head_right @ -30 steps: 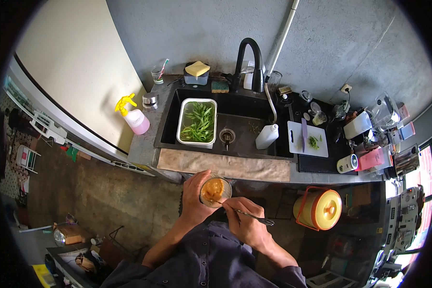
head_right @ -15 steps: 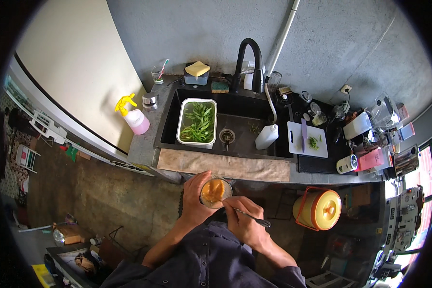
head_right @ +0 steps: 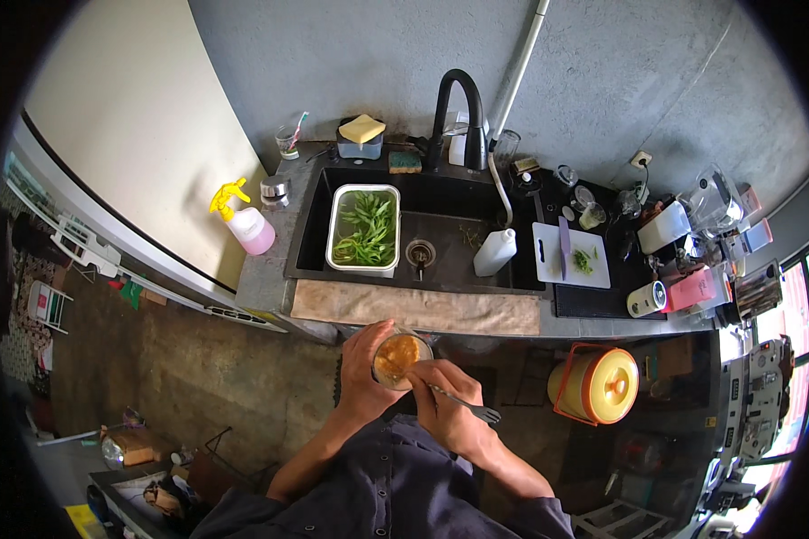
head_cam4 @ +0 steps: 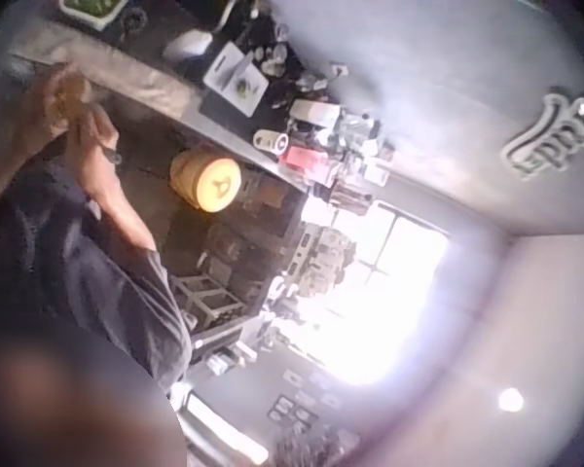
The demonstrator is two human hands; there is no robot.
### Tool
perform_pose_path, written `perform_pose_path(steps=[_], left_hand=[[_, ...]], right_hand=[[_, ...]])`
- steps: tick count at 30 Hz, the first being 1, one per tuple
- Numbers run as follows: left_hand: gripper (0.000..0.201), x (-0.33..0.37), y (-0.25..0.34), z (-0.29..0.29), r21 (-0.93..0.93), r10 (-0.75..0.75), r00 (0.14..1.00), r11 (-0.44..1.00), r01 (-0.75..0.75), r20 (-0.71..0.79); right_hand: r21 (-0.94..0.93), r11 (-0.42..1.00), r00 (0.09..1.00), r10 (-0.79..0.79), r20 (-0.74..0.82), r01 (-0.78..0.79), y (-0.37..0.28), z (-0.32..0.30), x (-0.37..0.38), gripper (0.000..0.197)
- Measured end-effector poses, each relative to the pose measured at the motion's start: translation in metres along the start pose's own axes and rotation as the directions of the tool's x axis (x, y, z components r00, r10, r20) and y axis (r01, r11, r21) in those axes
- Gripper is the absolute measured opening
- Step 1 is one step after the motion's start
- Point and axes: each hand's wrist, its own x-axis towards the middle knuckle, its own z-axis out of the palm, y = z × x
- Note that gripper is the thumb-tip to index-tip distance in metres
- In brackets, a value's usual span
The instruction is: Preparing a drink by mixing milk and other ingredients in a glass.
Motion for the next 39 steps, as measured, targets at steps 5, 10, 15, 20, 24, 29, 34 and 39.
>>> perform_pose_path(steps=[5, 10, 15, 20, 24, 29, 34, 39], left_hand=[[0.099, -0.001, -0.002, -0.002, 0.004, -0.012, 1.0, 1.0, 0.011, 0.005], [0.097, -0.004, -0.001, -0.003, -0.016, 0.013, 1.0, 1.0, -0.012, 0.006], [0.098, -0.007, 0.002, -0.007, -0.034, -0.009, 1.0, 0.999, 0.01, 0.029], [0.1, -0.006, 0.0, -0.011, -0.032, -0.007, 0.999, 0.999, 0.008, 0.036], [0.101, -0.008, -0.001, -0.011, -0.036, -0.021, 0.999, 0.999, 0.023, 0.04], [0.1, -0.008, -0.001, -0.01, -0.057, 0.007, 1.0, 0.998, -0.005, 0.03], [0.098, -0.01, -0.002, -0.012, -0.039, -0.003, 0.998, 0.999, 0.006, 0.063], [0.098, -0.014, -0.004, -0.009, -0.037, 0.041, 0.997, 0.999, -0.038, 0.062]], right_hand=[[-0.07, 0.997, 0.999, 0.015, 0.029, -0.013, -0.005, -0.014, -0.01, 0.013], [-0.112, 0.985, 0.99, 0.129, -0.054, -0.135, 0.0, -0.012, -0.008, 0.014], [-0.071, 0.988, 0.99, 0.134, -0.053, -0.137, -0.007, 0.002, -0.012, 0.011], [-0.029, 0.983, 0.981, 0.182, 0.071, -0.18, -0.023, -0.009, -0.021, 0.013], [-0.036, 0.994, 0.99, 0.105, 0.089, -0.102, -0.023, -0.02, -0.019, 0.014], [-0.165, 0.984, 0.998, 0.066, -0.002, -0.066, -0.013, -0.019, -0.012, 0.013], [-0.136, 0.987, 0.996, 0.088, 0.028, -0.083, -0.021, -0.006, -0.021, 0.014], [-0.106, 0.994, 0.999, 0.035, -0.022, -0.037, -0.016, 0.01, -0.012, 0.016]])
